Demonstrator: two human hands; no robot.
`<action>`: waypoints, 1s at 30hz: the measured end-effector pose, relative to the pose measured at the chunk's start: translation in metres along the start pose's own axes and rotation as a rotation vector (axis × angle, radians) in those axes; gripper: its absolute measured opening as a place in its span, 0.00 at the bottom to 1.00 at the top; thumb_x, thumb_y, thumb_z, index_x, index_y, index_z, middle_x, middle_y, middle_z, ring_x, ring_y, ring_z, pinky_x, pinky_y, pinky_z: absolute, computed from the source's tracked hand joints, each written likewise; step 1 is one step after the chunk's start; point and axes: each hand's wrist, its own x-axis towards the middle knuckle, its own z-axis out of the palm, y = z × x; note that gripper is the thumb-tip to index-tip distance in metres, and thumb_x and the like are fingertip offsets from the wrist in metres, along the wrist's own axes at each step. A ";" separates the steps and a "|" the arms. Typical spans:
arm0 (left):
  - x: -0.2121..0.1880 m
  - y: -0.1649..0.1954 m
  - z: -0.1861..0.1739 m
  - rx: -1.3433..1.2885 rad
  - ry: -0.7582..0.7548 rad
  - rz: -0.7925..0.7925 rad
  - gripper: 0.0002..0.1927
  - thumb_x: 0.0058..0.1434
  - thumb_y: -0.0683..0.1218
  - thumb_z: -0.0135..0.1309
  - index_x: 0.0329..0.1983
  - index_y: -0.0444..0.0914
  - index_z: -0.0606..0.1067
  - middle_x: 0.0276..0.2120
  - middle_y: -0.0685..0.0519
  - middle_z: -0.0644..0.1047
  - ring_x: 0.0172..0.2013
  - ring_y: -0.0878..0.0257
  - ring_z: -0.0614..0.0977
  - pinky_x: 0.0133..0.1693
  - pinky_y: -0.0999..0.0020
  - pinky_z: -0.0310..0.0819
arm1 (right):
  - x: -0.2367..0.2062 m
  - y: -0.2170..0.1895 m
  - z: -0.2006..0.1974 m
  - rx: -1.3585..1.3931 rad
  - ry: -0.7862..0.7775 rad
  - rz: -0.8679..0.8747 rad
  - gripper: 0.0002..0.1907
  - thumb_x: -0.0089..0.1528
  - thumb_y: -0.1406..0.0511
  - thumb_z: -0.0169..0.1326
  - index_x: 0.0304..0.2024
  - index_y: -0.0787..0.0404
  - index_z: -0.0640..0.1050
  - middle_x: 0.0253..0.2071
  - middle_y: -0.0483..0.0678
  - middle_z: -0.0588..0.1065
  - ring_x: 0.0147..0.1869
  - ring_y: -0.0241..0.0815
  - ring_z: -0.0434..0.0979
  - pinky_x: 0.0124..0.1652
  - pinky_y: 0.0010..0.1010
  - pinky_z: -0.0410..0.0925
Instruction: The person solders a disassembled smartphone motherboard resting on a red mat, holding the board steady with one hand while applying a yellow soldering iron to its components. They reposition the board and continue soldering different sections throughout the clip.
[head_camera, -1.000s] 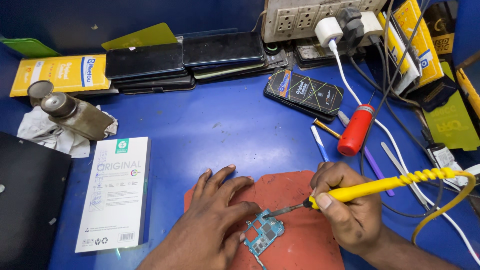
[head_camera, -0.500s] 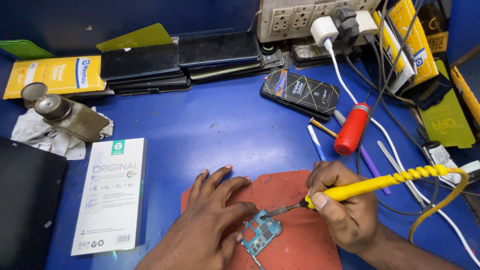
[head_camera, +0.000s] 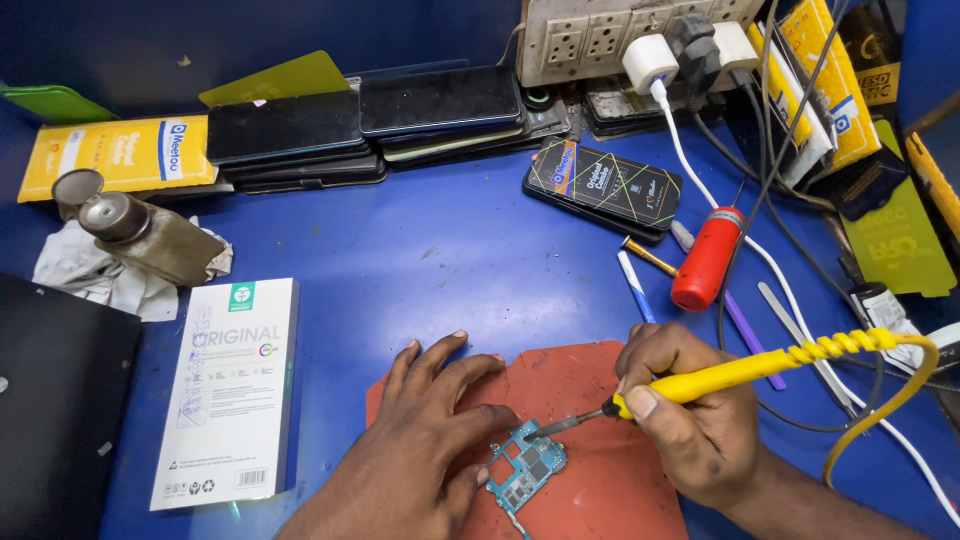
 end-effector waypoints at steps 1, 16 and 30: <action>0.000 0.000 0.000 0.000 -0.002 -0.001 0.22 0.49 0.43 0.56 0.49 0.43 0.80 0.66 0.40 0.66 0.72 0.36 0.54 0.67 0.33 0.35 | 0.000 0.000 0.000 0.006 0.001 0.005 0.04 0.65 0.67 0.50 0.36 0.62 0.70 0.30 0.47 0.69 0.33 0.34 0.65 0.35 0.27 0.65; 0.000 0.001 0.000 0.006 0.001 -0.007 0.22 0.49 0.42 0.56 0.49 0.44 0.81 0.66 0.41 0.67 0.72 0.37 0.55 0.68 0.34 0.36 | 0.000 0.001 -0.002 -0.001 -0.009 -0.020 0.05 0.66 0.67 0.50 0.36 0.62 0.70 0.31 0.46 0.69 0.34 0.34 0.66 0.35 0.28 0.66; 0.001 0.001 0.000 0.010 -0.006 -0.008 0.23 0.48 0.42 0.56 0.49 0.44 0.81 0.66 0.41 0.67 0.72 0.37 0.55 0.68 0.33 0.35 | -0.001 0.000 -0.003 -0.005 -0.007 -0.002 0.05 0.66 0.67 0.50 0.36 0.62 0.71 0.31 0.47 0.69 0.33 0.34 0.66 0.35 0.27 0.66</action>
